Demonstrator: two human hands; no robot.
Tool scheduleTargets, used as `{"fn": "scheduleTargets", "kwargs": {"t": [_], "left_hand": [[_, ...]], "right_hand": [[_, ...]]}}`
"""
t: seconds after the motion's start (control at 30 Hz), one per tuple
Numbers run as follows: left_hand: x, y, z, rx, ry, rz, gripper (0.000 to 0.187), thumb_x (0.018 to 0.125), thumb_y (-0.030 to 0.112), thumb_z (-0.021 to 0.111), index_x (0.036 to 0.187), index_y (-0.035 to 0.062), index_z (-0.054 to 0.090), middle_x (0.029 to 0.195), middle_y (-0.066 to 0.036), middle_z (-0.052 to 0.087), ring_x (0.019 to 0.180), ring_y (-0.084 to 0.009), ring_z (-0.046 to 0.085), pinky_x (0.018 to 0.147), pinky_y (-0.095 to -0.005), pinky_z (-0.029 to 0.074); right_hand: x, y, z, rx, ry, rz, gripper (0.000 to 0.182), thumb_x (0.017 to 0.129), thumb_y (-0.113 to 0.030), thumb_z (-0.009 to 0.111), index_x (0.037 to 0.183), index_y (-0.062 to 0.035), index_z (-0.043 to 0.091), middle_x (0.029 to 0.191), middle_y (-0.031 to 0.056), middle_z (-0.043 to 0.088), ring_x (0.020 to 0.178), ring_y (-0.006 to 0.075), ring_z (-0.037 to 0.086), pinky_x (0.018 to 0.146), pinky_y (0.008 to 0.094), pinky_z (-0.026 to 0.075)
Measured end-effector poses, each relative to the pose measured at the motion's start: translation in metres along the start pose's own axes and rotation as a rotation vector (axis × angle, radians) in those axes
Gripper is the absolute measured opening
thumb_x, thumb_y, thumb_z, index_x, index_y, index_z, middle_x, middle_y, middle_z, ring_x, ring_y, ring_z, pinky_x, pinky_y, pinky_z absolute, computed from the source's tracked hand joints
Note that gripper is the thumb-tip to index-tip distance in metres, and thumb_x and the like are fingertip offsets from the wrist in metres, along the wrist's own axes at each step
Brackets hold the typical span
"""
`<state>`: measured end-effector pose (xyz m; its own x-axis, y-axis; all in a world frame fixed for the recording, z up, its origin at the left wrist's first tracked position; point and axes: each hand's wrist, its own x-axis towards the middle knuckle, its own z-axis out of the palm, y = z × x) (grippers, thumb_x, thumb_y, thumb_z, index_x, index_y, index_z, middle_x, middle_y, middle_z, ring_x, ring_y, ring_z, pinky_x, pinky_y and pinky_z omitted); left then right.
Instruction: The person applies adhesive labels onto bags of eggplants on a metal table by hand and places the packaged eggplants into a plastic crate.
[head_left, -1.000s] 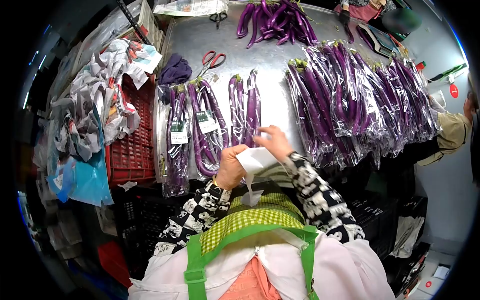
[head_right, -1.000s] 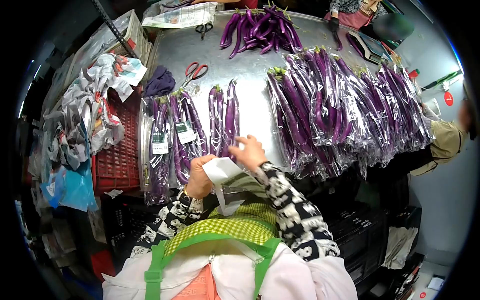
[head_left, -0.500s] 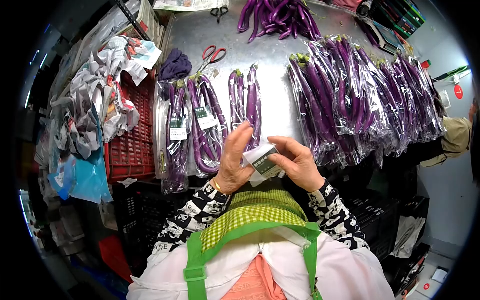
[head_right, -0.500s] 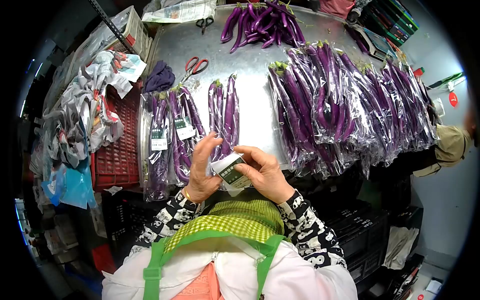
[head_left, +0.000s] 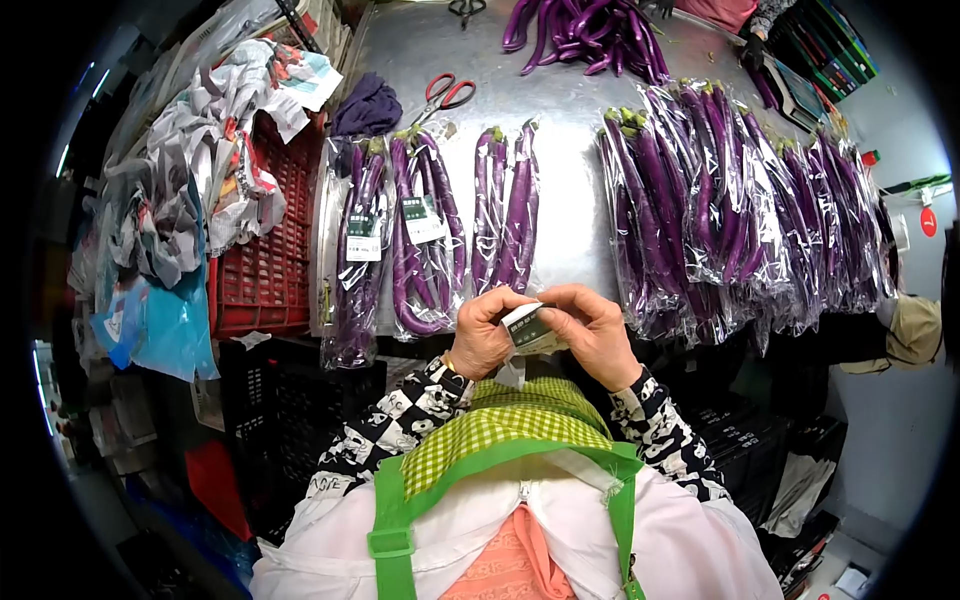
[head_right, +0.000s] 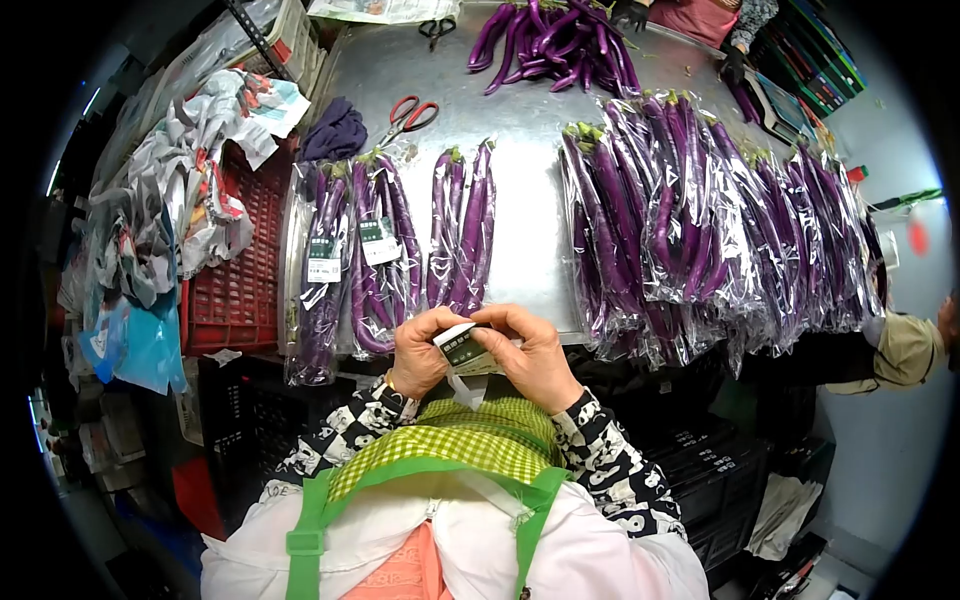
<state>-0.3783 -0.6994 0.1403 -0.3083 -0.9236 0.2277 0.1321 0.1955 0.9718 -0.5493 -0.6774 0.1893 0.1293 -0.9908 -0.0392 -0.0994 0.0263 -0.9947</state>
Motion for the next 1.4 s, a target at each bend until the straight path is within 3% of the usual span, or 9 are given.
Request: {"fn": "scheduleTargets", "kwargs": {"t": [0.2,0.33,0.5,0.67,0.93,1.07,1.2,1.3,1.4], "left_hand": [[-0.02,-0.027,-0.024,0.225,-0.207,-0.423,0.013,0.083,0.002,0.06,0.091,0.0,0.069,0.079,-0.007,0.07,0.068,-0.009,0.063,0.061,-0.0239,0.051],[-0.044,-0.026,-0.029,0.039,0.148,-0.497,0.013,0.082,0.004,0.061,0.091,-0.0002,0.07,0.079,-0.006,0.07,0.069,-0.0087,0.063,0.06,-0.0238,0.051],[-0.035,-0.004,-0.03,-0.177,0.25,-0.405,0.007,0.085,0.006,0.066,0.089,0.0004,0.067,0.081,-0.002,0.067,0.071,-0.0058,0.06,0.063,-0.0211,0.049],[-0.024,0.004,-0.031,-0.038,0.153,-0.233,0.008,0.084,0.006,0.069,0.089,0.0008,0.067,0.082,-0.001,0.066,0.074,-0.0057,0.06,0.065,-0.0209,0.049],[-0.028,-0.019,-0.036,0.082,0.05,-0.486,0.011,0.087,0.011,0.066,0.083,0.0009,0.067,0.074,0.001,0.065,0.065,-0.003,0.054,0.055,-0.0205,0.043],[-0.046,-0.015,-0.058,0.514,-0.221,-0.659,0.018,0.08,0.019,0.069,0.078,0.001,0.068,0.062,-0.01,0.062,0.056,-0.0116,0.058,0.054,-0.0297,0.045],[-0.066,-0.003,-0.07,0.601,-0.291,-0.43,0.009,0.071,0.007,0.066,0.08,0.0042,0.066,0.071,-0.013,0.064,0.064,-0.0269,0.063,0.06,-0.0329,0.048],[-0.04,0.024,-0.075,0.69,-0.176,-0.201,0.01,0.071,0.003,0.064,0.079,0.0034,0.058,0.078,-0.012,0.057,0.074,-0.0309,0.06,0.063,-0.0397,0.046],[-0.002,0.011,-0.093,0.996,-0.03,0.216,0.009,0.068,0.002,0.063,0.07,0.0011,0.055,0.109,-0.021,0.06,0.116,-0.0386,0.051,0.094,-0.0444,0.042]], "right_hand": [[0.027,0.005,-0.005,-0.249,0.143,-0.267,0.011,0.083,-0.007,0.068,0.083,0.0003,0.06,0.085,0.0044,0.055,0.079,0.0126,0.053,0.07,0.0247,0.044],[0.055,-0.001,-0.013,-0.285,0.039,-0.223,0.013,0.086,-0.011,0.066,0.087,0.0004,0.061,0.083,0.0027,0.057,0.078,0.0108,0.054,0.07,0.0248,0.044],[0.051,0.006,0.006,-0.175,-0.315,-0.063,0.041,0.075,-0.028,0.077,0.105,-0.0038,0.063,0.097,0.0067,0.062,0.094,0.0173,0.058,0.087,0.0305,0.045],[0.046,0.012,0.018,-0.192,-0.251,-0.217,0.025,0.074,-0.019,0.077,0.09,-0.0042,0.066,0.088,0.0065,0.061,0.085,0.0194,0.057,0.075,0.0326,0.045],[0.05,0.011,0.015,-0.28,0.004,-0.394,0.013,0.076,-0.01,0.073,0.083,-0.0041,0.064,0.081,0.0052,0.062,0.079,0.0184,0.059,0.072,0.0318,0.045],[0.086,0.008,0.01,0.225,0.241,0.11,0.013,0.087,-0.012,0.064,0.09,0.0013,0.063,0.082,0.0043,0.063,0.074,0.009,0.058,0.067,0.0208,0.047],[0.149,0.093,0.009,0.116,0.178,0.216,0.02,0.083,-0.018,0.07,0.094,-0.002,0.065,0.082,0.0051,0.064,0.069,0.0103,0.056,0.063,0.0219,0.046],[0.151,0.096,0.017,-0.973,0.327,0.174,0.05,0.071,-0.035,0.079,0.113,-0.0151,0.061,0.105,0.0153,0.056,0.102,0.025,0.05,0.089,0.0439,0.032],[0.144,0.084,0.025,-1.083,0.485,-0.076,0.086,0.07,-0.029,0.079,0.139,-0.0063,0.033,0.125,0.0231,0.041,0.116,0.0344,0.039,0.096,0.0485,0.029]]}}
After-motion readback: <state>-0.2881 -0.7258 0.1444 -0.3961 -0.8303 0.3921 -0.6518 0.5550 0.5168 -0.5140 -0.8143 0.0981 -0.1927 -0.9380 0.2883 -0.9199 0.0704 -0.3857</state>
